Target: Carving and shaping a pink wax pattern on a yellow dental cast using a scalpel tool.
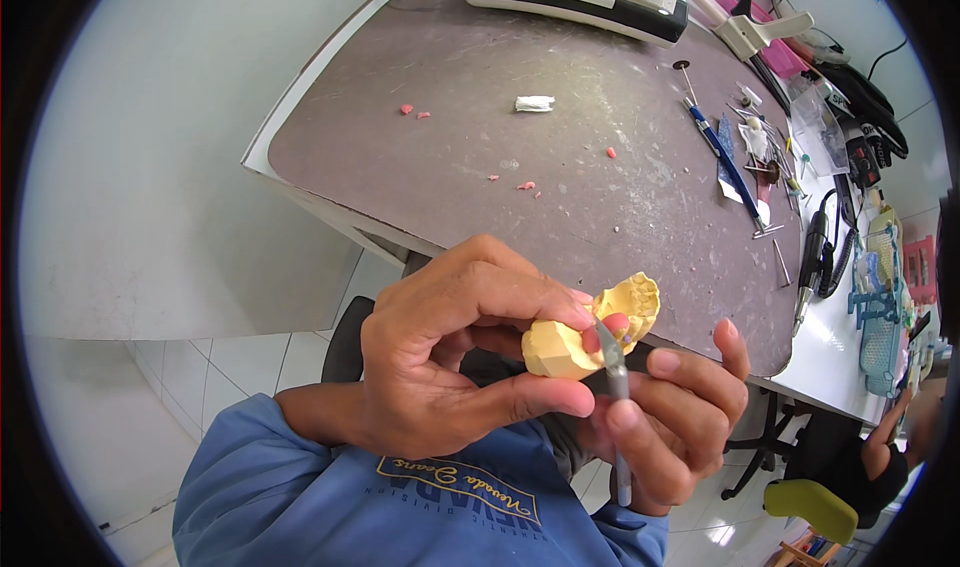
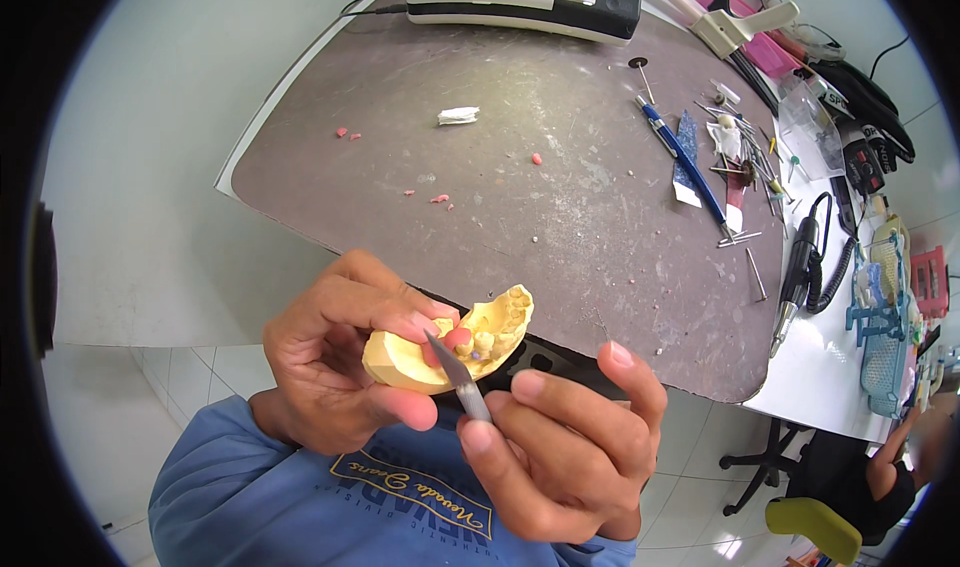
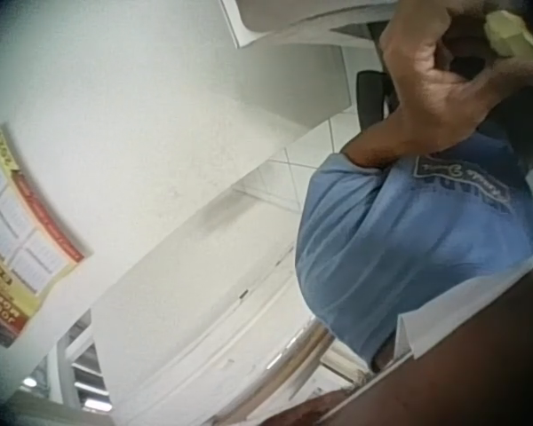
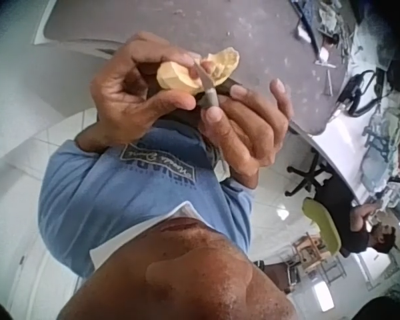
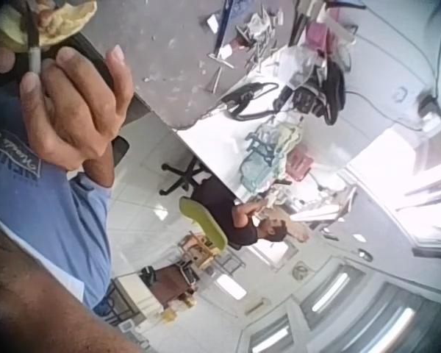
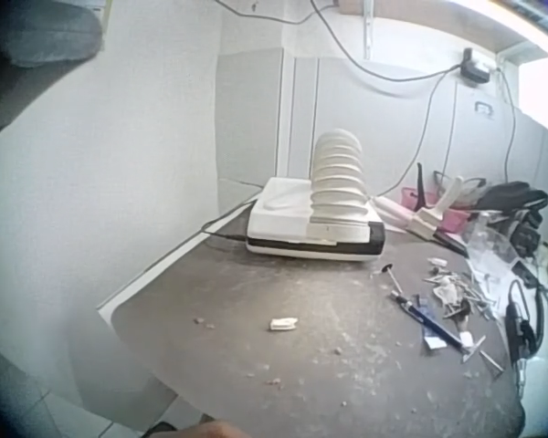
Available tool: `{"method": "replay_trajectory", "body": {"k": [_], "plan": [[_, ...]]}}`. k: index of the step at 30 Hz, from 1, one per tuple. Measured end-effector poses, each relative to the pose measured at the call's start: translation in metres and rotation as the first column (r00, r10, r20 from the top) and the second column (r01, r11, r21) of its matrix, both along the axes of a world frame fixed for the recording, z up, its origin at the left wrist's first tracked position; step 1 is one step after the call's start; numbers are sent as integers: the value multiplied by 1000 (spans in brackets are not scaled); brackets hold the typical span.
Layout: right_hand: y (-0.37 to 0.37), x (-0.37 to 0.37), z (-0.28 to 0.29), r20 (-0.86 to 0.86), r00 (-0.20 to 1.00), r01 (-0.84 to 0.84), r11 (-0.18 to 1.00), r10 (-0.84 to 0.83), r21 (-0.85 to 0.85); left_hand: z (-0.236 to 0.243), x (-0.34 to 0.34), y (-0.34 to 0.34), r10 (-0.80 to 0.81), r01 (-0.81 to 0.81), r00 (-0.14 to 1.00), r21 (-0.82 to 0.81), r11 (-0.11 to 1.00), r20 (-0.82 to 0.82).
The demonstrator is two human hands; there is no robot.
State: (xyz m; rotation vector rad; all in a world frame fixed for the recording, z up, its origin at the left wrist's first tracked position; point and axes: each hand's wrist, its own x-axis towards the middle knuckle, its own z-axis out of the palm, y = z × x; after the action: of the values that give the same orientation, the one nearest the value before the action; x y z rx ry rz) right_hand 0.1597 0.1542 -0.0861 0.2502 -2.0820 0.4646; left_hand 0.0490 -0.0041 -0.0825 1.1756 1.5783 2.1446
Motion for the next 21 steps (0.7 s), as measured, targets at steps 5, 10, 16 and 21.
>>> {"method": "replay_trajectory", "body": {"k": [5, 10, 16, 21], "plan": [[2, -20, -2, -294, 953, -162, 946, 76, -282, -3, 3, 3, 17, -17, 1000, 4, 1000, -7], [21, -28, 20, 108, 975, -149, 932, 194, -330, -5, 1, 3, 54, -56, 989, -12, 998, -138], [23, -39, 23, 167, 925, -273, 903, 341, -332, -5, 3, 8, 172, -166, 971, 45, 985, -168], [26, -42, 27, 201, 913, -276, 901, 354, -334, -2, -2, 4, 145, -153, 947, -6, 988, -287]]}}
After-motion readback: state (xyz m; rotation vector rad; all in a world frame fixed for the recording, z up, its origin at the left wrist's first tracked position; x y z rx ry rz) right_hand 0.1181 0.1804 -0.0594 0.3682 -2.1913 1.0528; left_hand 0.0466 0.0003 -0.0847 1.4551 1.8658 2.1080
